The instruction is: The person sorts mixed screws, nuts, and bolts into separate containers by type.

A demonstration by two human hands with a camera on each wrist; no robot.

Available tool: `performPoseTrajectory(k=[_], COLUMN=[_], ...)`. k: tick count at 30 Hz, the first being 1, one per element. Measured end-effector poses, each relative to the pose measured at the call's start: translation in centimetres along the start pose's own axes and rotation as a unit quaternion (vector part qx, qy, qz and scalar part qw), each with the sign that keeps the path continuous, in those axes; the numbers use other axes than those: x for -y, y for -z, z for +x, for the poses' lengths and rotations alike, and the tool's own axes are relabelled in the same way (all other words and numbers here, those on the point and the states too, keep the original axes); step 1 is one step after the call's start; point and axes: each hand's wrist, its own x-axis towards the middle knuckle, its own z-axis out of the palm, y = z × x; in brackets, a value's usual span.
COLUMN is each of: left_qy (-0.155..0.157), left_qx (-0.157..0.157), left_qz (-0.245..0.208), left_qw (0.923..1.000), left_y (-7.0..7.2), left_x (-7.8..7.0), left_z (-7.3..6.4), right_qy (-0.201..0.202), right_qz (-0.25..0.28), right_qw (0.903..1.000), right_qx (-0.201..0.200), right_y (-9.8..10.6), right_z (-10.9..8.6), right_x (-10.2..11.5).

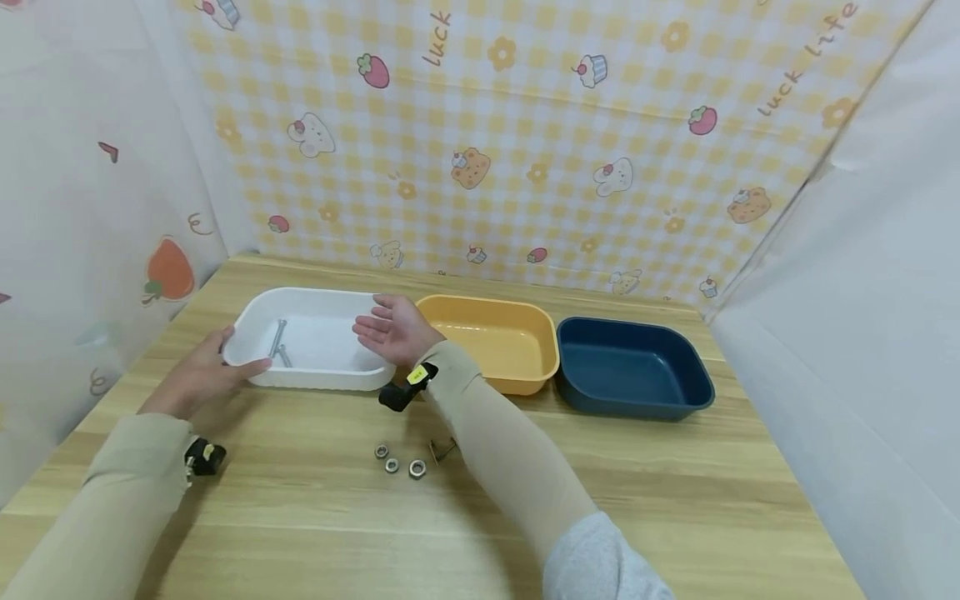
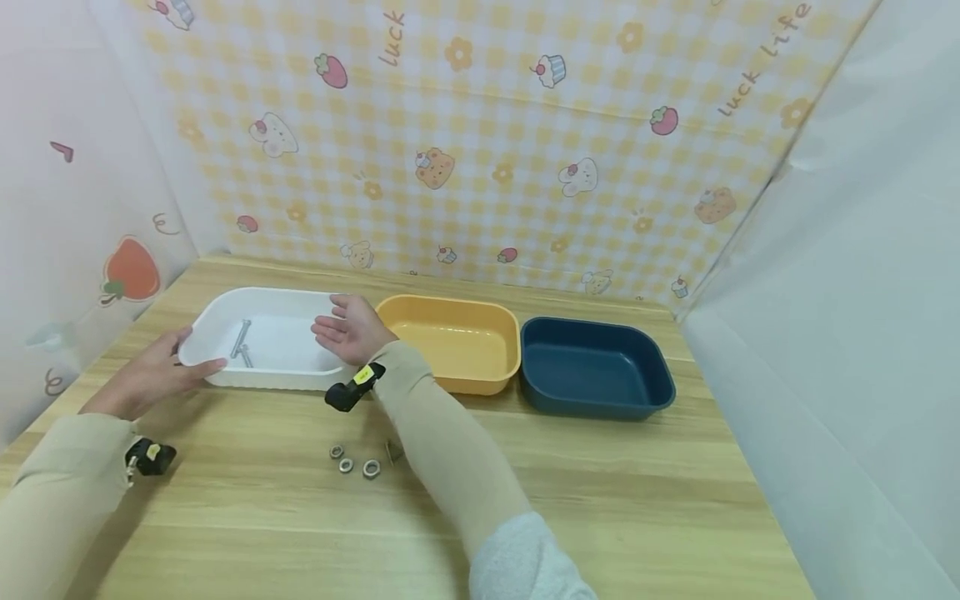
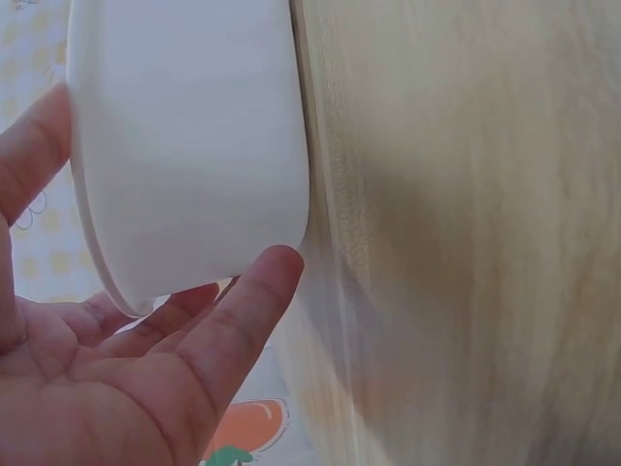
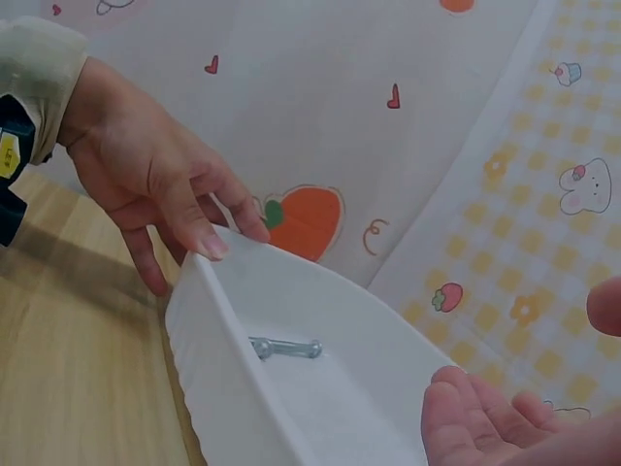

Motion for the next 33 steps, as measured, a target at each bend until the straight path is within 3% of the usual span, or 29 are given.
performPoseTrajectory(k=[9,13,16,20,24,27,29,33], left_qy=[-0.006,-0.002,-0.017,-0.060,-0.081,-0.080,-0.095,-0.149], left_qx=[0.013,0.011,-0.009,-0.058,-0.092,-0.084,-0.071,-0.059], left_qz=[0.011,0.048,0.096,0.146,0.173,0.179,0.177,0.177], left_qw=[0.9998,0.9988,0.9952,0.9857,0.9773,0.9769,0.9771,0.9711], left_y=[0.0,0.2,0.4,0.4,0.0,-0.9,-1.8,-4.0], left_x=[-0.5,-0.9,-1.2,-1.9,-3.6,-5.5,-6.7,-8.5], left_z=[0.5,0.5,0.5,0.6,0.7,0.7,0.6,0.7], right_qy=[0.089,0.090,0.084,0.078,0.083,0.098,0.114,0.145], right_qz=[-0.060,-0.069,-0.077,-0.105,-0.149,-0.202,-0.248,-0.353], right_qw=[0.9923,0.9924,0.9932,0.9914,0.9851,0.9741,0.9615,0.9234], right_qx=[-0.063,-0.047,-0.026,0.000,0.018,0.029,0.033,0.046], right_y=[1.6,2.4,2.8,3.4,4.4,5.4,6.2,7.7], right_z=[-1.3,-2.2,-3.1,-4.2,-5.3,-6.1,-6.7,-7.7], right_x=[1.7,2.4,2.9,3.5,4.1,4.4,4.4,3.9])
